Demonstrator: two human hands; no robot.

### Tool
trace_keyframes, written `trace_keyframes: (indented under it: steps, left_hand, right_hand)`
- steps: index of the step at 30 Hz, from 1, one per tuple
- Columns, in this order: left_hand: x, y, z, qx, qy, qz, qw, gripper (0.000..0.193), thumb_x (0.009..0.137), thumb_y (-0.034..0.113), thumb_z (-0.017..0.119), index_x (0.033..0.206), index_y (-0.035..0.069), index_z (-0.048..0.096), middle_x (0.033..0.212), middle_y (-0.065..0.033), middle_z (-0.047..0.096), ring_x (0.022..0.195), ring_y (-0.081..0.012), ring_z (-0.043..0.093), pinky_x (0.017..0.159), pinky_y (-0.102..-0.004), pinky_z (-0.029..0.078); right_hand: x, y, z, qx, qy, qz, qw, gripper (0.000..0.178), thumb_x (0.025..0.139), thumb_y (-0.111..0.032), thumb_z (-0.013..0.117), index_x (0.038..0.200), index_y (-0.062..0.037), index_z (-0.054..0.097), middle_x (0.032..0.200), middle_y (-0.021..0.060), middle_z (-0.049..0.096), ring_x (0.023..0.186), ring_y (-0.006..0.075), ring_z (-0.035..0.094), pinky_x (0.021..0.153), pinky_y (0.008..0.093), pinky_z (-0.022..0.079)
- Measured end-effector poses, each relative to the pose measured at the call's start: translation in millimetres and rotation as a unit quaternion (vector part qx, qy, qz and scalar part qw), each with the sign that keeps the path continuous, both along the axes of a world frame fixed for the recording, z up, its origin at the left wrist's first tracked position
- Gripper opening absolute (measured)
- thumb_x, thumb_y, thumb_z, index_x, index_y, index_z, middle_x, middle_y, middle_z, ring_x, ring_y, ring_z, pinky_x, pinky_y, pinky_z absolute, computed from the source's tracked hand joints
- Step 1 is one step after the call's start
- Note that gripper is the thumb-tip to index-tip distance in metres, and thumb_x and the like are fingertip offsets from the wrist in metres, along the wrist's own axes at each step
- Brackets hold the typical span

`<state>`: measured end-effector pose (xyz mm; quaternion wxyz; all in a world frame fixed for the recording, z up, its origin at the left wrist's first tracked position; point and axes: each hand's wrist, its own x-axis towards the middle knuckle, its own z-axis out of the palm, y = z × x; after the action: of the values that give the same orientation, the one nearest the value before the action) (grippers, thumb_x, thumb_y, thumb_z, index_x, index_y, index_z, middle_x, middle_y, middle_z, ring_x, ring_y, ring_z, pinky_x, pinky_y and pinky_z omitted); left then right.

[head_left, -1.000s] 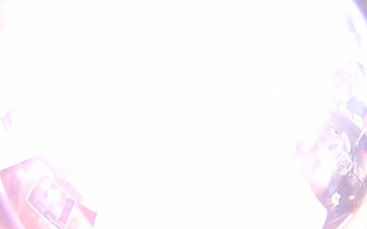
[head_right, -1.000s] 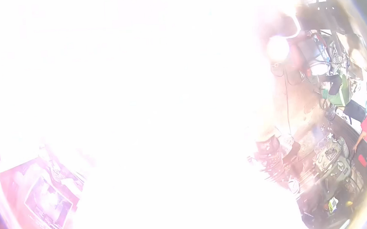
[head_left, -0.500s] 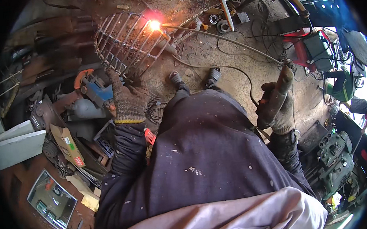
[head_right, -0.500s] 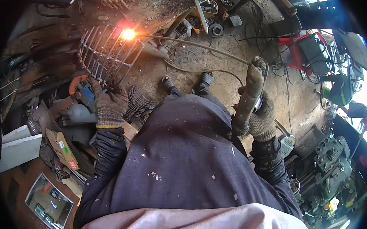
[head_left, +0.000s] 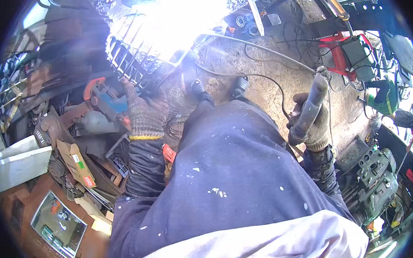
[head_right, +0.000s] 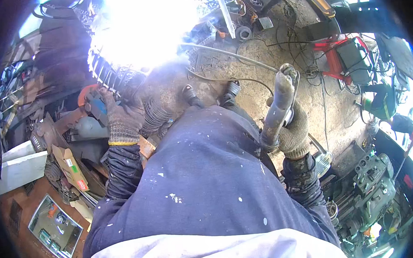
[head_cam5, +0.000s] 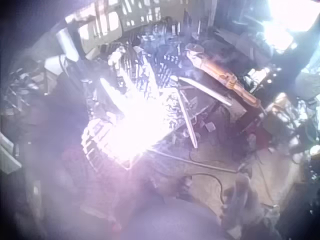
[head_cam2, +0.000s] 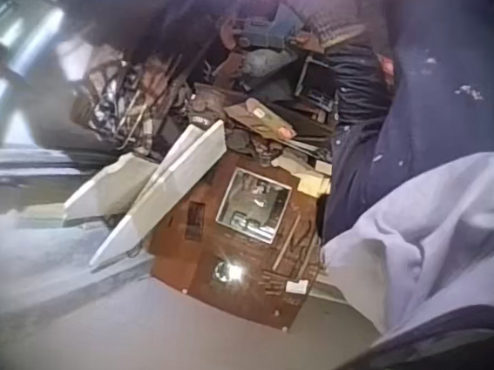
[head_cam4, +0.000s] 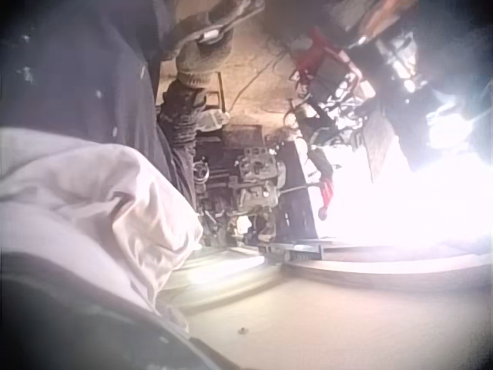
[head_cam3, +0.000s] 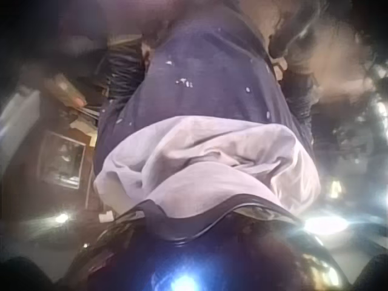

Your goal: The person welds a metal wire frame using a welding tool while holding the frame by hand and tapping it with a hammer.

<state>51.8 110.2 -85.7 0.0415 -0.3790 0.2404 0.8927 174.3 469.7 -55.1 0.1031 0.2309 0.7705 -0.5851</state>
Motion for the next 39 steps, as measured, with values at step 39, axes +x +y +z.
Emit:
trace_keyframes:
  steps: [39]
  left_hand:
    - [-3,-8,-17,0.007,0.009,0.007,1.0,0.056,0.086,0.048,0.066,0.117,0.001,0.06,0.113,-0.0137,0.067,0.095,-0.0265,0.068,0.074,-0.0361,0.062]
  right_hand:
    - [0,2,-3,-0.009,-0.014,-0.017,1.0,0.044,0.07,-0.017,0.081,0.107,-0.0025,0.063,0.088,0.0022,0.064,0.076,0.0101,0.059,0.072,0.0275,0.05]
